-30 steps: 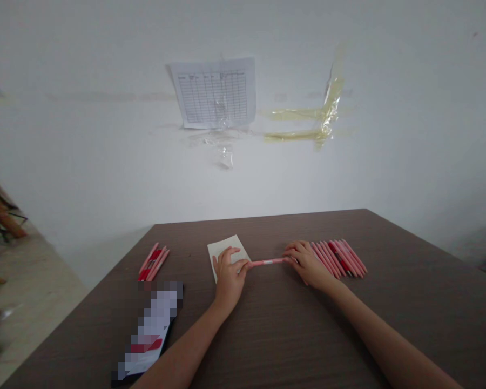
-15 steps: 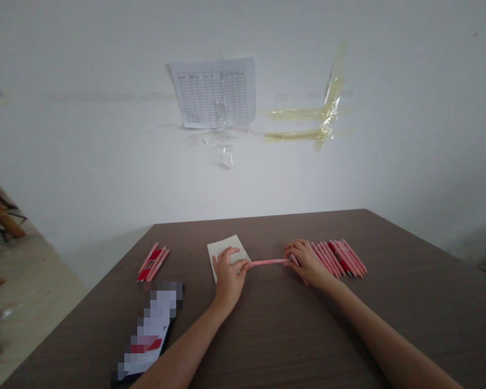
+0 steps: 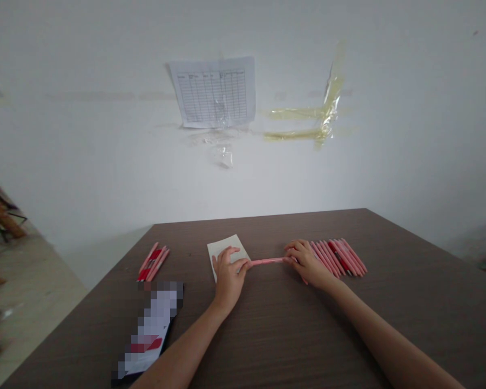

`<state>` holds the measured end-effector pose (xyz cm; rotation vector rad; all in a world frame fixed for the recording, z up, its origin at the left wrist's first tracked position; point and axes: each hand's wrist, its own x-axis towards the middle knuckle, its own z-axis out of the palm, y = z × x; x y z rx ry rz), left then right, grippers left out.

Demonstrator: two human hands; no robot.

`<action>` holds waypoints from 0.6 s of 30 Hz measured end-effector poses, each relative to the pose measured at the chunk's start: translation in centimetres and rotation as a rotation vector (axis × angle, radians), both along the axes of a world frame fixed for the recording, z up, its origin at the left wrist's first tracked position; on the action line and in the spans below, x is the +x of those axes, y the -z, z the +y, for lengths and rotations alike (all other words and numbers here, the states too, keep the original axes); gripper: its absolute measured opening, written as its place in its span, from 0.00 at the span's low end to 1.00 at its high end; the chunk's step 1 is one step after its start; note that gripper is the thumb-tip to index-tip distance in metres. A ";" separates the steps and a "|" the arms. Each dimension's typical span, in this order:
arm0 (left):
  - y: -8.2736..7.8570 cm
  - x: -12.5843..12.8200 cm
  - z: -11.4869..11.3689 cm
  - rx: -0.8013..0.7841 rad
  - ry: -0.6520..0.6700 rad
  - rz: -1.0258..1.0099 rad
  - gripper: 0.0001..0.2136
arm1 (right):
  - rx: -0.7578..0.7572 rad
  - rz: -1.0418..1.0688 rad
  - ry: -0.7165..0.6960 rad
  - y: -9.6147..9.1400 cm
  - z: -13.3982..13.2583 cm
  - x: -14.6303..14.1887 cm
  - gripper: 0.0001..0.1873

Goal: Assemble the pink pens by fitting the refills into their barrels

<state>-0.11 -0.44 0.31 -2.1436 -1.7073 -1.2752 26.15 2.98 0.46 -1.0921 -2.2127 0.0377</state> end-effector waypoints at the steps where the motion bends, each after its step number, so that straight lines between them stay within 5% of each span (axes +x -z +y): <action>1: 0.0 0.0 0.0 -0.001 -0.001 -0.002 0.05 | 0.003 0.003 0.000 -0.1 0.0 0.0 0.07; 18: -0.1 0.0 -0.1 0.010 0.006 -0.012 0.05 | -0.006 -0.024 -0.006 0.3 0.2 0.0 0.11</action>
